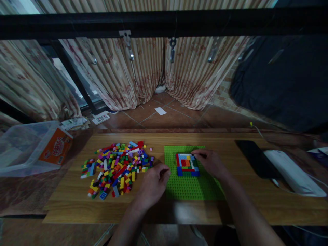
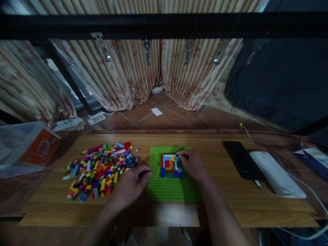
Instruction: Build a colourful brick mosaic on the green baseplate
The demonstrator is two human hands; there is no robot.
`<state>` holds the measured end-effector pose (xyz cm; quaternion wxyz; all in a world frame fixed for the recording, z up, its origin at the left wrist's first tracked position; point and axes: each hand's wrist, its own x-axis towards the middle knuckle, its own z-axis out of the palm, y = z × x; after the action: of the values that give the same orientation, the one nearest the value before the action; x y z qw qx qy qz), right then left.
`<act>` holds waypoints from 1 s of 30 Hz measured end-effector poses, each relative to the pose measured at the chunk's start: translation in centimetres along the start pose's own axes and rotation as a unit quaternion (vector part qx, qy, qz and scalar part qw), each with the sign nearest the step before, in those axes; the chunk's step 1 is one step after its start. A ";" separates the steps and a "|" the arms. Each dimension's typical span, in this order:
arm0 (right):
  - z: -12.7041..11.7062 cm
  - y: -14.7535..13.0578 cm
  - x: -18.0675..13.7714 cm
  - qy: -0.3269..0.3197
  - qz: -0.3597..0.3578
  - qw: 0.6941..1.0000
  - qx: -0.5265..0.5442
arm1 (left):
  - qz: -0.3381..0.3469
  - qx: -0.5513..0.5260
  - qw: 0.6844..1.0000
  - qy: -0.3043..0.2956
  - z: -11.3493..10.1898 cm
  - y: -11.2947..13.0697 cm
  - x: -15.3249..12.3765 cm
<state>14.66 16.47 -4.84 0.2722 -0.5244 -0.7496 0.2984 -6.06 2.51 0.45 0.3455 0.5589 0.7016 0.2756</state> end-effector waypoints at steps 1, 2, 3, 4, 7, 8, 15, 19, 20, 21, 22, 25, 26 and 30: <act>-0.1 0.2 0.0 -0.001 0.006 1.000 0.029 | 0.002 0.004 1.000 0.002 0.0 0.1 0.0; -0.2 0.4 0.0 0.001 0.018 0.998 0.062 | 0.004 0.006 1.000 0.003 0.1 0.1 0.1; -0.2 0.7 0.1 0.006 0.033 0.995 0.095 | 0.006 0.009 1.000 0.004 0.1 0.1 0.1; -0.3 0.9 0.1 0.014 0.049 0.991 0.121 | 0.008 0.012 1.000 0.005 0.2 0.1 0.1; -0.3 1.2 0.2 0.032 0.079 0.986 0.142 | 0.011 0.021 1.000 0.008 0.4 0.0 0.1; -0.2 1.2 0.2 0.034 0.080 0.986 0.139 | 0.014 0.023 1.000 0.009 0.5 -0.1 0.1; -0.1 -0.4 -0.2 0.027 0.043 0.999 0.011 | 0.055 0.008 0.998 0.000 2.1 -0.9 0.2; 0.1 -0.9 -0.2 0.017 0.042 0.999 -0.030 | 0.091 0.022 0.995 -0.014 3.2 -0.8 -0.3; 0.2 -0.9 -0.2 0.016 0.045 0.998 -0.035 | 0.101 0.032 0.994 -0.020 3.3 -0.8 -0.4; 0.3 -0.8 -0.2 0.014 0.048 0.998 -0.041 | 0.109 0.044 0.993 -0.026 3.4 -0.7 -0.6; 0.3 -0.8 -0.2 0.012 0.050 0.997 -0.049 | 0.115 0.054 0.991 -0.033 3.5 -0.6 -0.7; 0.3 -0.8 -0.2 0.000 0.062 0.995 -0.074 | 0.123 0.072 0.988 -0.055 3.4 -0.4 -1.0; 0.4 -0.9 -0.3 -0.002 0.066 0.994 -0.082 | 0.124 0.075 0.988 -0.060 3.4 -0.4 -1.1; 0.4 -1.3 -0.5 0.011 0.089 0.991 -0.102 | 0.134 0.090 0.986 -0.048 3.8 -0.7 -1.2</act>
<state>13.69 15.58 -4.22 0.1977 -0.6172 -0.7235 0.2379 -3.24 1.16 -2.18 0.2869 0.6890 0.6253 0.2280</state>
